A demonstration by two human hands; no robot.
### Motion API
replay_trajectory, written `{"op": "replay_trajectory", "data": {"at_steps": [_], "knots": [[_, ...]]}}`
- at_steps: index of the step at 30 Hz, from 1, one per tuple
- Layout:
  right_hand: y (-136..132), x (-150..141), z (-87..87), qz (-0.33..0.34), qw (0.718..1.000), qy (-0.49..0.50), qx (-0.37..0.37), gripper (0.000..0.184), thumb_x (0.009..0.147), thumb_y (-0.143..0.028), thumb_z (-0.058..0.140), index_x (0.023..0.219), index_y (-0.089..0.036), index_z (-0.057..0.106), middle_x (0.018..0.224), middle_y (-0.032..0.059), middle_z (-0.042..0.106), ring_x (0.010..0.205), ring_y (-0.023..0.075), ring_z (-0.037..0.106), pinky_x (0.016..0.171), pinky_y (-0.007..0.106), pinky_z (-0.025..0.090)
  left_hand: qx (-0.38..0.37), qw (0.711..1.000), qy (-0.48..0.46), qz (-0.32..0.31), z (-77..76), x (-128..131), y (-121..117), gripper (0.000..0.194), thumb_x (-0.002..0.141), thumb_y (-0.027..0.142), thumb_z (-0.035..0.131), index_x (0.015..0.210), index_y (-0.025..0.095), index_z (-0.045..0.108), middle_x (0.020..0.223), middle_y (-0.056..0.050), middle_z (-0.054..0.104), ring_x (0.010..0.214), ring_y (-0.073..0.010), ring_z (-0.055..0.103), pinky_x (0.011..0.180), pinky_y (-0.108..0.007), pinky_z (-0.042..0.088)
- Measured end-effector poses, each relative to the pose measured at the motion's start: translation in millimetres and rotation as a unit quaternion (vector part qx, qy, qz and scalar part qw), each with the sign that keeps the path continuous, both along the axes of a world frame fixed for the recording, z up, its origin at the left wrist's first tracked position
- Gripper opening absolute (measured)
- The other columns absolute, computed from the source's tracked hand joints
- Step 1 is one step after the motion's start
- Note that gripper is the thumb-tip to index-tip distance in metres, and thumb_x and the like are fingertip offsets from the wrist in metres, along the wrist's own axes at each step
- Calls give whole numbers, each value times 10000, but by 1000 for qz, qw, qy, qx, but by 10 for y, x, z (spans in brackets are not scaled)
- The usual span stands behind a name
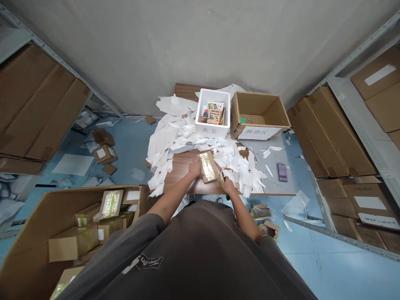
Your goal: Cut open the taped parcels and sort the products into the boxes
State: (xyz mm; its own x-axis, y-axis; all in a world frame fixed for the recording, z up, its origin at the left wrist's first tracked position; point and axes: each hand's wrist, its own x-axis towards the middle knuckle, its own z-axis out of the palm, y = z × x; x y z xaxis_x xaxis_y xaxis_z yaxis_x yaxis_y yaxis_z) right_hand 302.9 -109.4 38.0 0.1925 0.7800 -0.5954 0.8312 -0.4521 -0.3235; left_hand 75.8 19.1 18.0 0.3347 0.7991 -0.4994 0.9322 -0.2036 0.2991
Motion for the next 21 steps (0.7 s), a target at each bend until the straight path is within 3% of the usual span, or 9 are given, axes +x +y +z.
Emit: {"op": "replay_trajectory", "data": {"at_steps": [2,5,8,10,12,14,17,21], "knots": [[39,67,-161,-70,996,28,38,567,1046,-590,601,1409,-154,577,1289,208,769,1209,336,742,945,352,547,4,999,36,16,-2,91,-173,1404,705,561,967,1786,166,164,1839,-281,95,1661,-510,210,1269,-584,382],[132,64,-410,-122,989,63,55,637,941,-624,720,1376,-191,552,1275,176,769,1188,332,743,918,350,554,23,995,85,40,22,230,-451,1351,739,616,920,1766,97,212,1801,-332,194,1671,-544,137,1302,-639,287],[195,58,-592,-138,985,74,78,595,890,-591,762,1306,-217,558,1205,148,780,1123,334,755,879,354,560,58,996,32,-68,63,303,-631,1026,865,509,819,1723,177,363,1788,-246,309,1680,-474,175,1312,-603,271],[226,81,-674,-136,983,78,94,582,868,-550,779,1294,-219,558,1169,139,781,1102,338,757,863,354,559,61,984,-11,-170,93,324,-671,870,864,374,809,1655,237,472,1759,-180,386,1657,-402,265,1289,-534,330],[271,113,-731,-128,983,88,101,581,847,-503,793,1296,-219,557,1142,125,778,1091,338,756,855,351,556,66,976,-10,-207,120,347,-669,790,828,265,820,1572,231,558,1675,-170,489,1586,-370,381,1241,-494,392],[343,132,-766,-112,983,101,108,561,832,-467,796,1285,-234,560,1100,94,776,1066,329,753,844,345,553,82,978,14,-190,134,379,-657,645,842,218,802,1466,196,639,1551,-183,589,1480,-361,492,1196,-488,431],[489,124,-759,-83,983,114,122,517,820,-417,794,1255,-263,561,1047,48,767,1020,306,740,835,333,545,88,984,29,-155,124,426,-677,467,874,284,829,1316,182,718,1453,-187,645,1408,-359,555,1181,-486,439],[578,146,-643,-42,985,112,127,511,917,-429,726,1347,-239,524,1123,79,767,1038,301,722,877,337,529,81,989,18,-126,70,467,-748,644,837,328,910,1409,197,646,1688,-186,488,1598,-368,406,1261,-487,375]]}}
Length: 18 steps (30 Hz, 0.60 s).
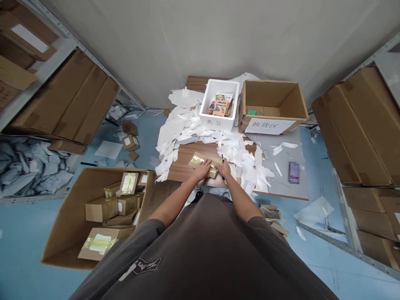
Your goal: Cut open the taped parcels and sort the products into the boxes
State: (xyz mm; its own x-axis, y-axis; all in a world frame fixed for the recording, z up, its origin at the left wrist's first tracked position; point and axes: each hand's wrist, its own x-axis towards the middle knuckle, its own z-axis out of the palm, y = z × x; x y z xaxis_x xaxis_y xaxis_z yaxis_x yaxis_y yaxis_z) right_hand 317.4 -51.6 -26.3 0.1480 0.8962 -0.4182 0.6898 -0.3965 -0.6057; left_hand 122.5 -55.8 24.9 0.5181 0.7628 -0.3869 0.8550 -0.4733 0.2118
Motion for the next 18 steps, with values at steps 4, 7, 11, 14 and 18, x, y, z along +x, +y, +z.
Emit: {"op": "replay_trajectory", "data": {"at_steps": [4,7,11,14,18], "knots": [[-226,192,130,33,999,-4,-7,398,1135,-454,352,1404,-200,498,1209,137,759,1094,302,713,914,337,505,-56,997,2,49,-28,37,11,801,794,298,949,1490,215,561,1786,-194,363,1643,-359,375,1263,-459,408],[-457,357,190,138,989,23,-47,379,1159,-442,312,1360,-226,550,1117,89,779,1036,284,719,880,310,492,-83,994,-3,77,-25,50,51,844,761,252,954,1501,245,548,1775,-172,397,1627,-361,414,1247,-439,444],[-523,431,275,221,972,-23,-75,354,1159,-400,392,1389,-264,623,1180,71,793,1094,273,718,890,286,468,-86,993,1,82,-38,47,64,834,755,270,963,1488,252,567,1770,-172,407,1610,-375,439,1230,-431,460],[-375,426,371,242,966,-63,-68,367,1154,-387,429,1393,-274,685,1270,87,788,1162,277,708,907,280,462,-87,993,3,85,-71,47,68,763,765,327,969,1440,267,620,1778,-152,400,1592,-382,463,1196,-423,482],[-73,439,491,296,950,-62,-84,290,1095,-334,553,1229,-236,791,1266,104,801,1132,278,712,879,276,471,-93,992,13,88,-95,70,89,762,753,294,979,1434,271,639,1790,-122,388,1575,-362,486,1180,-398,491]]}}
